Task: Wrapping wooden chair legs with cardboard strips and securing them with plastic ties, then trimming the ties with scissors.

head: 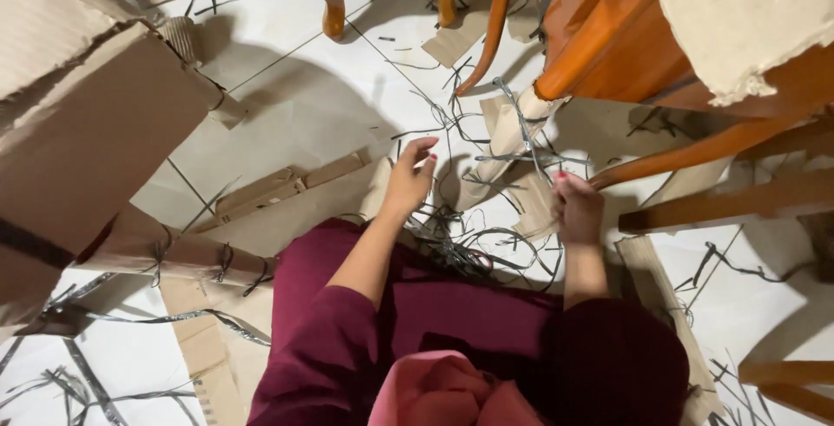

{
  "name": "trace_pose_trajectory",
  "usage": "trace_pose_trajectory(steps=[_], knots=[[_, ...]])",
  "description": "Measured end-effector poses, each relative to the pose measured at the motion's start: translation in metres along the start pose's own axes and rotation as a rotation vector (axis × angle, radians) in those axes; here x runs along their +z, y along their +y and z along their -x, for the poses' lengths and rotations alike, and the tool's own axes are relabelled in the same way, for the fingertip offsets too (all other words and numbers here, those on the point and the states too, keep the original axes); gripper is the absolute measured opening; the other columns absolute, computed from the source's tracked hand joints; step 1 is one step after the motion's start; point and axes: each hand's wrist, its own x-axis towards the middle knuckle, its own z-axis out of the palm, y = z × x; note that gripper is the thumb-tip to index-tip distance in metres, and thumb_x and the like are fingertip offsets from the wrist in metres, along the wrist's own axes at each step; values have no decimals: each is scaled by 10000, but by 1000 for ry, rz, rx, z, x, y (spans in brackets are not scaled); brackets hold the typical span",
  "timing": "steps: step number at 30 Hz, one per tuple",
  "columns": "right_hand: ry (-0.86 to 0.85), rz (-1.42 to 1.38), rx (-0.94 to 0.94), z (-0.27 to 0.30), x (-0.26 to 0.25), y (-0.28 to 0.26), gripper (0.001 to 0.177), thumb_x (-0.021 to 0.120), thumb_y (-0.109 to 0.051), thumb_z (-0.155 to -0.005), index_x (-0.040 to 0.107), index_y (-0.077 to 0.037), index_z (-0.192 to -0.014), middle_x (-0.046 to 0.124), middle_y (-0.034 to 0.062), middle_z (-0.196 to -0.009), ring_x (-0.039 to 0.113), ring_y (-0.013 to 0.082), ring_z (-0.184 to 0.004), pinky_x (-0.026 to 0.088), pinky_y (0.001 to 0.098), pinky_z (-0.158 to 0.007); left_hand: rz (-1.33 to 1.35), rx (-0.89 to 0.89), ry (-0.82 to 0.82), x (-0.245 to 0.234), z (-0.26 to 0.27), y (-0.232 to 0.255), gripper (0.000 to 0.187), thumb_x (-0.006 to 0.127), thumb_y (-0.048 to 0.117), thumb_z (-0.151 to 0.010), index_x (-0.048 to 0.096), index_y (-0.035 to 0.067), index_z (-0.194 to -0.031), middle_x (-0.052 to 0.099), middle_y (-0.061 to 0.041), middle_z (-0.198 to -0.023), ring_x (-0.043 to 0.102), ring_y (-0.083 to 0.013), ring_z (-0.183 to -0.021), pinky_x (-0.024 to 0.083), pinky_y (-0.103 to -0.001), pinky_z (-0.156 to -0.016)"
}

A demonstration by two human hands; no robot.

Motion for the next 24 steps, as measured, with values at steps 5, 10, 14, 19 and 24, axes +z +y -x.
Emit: trace_pose_trajectory(steps=[5, 10, 14, 19, 24], knots=[[-453, -211, 362, -59, -2, 24, 106, 573, -128, -1014, 618, -65, -1087, 470, 16, -745, 370, 82, -489, 257, 212, -395, 13, 132, -181, 16, 2, 9, 496, 548, 140, -1044, 452, 163, -1530, 422, -311, -1532, 372, -550, -1403, 368, -652, -1145], [-671, -195, 519, -72, 15, 21, 84, 556, -137, -1001, 593, -73, -962, 339, -93, -643, 285, 11, -435, 227, 149, -370, 88, 154, -241, 23, 3, -2, 533, 542, 104, -1046, 429, 169, -1564, 387, -283, -1577, 355, -486, -1442, 402, -555, -1161], [-691, -98, 551, -73, 17, 26, 81, 577, -145, -987, 591, -73, -954, 303, -101, -640, 274, -3, -442, 210, 136, -366, -57, 96, -185, 29, -3, -25, 390, 647, 220, -1015, 612, 289, -1397, 668, -171, -1225, 656, -386, -1152, 552, -467, -990], [-677, -35, 558, -76, 19, 37, 107, 624, -158, -957, 639, -53, -975, 290, -100, -631, 261, -7, -447, 208, 127, -363, -228, 152, -101, 36, -12, -49, 328, 730, 309, -959, 723, 311, -1287, 787, -50, -910, 750, -290, -958, 577, -417, -907], [-670, -44, 630, -88, 19, 43, 110, 607, -162, -953, 639, -61, -924, 257, -119, -609, 242, -20, -420, 198, 116, -347, -174, 17, -137, 38, -15, -36, 619, 590, 195, -1029, 331, 163, -1590, 740, -171, -955, 749, -307, -876, 584, -448, -871]])
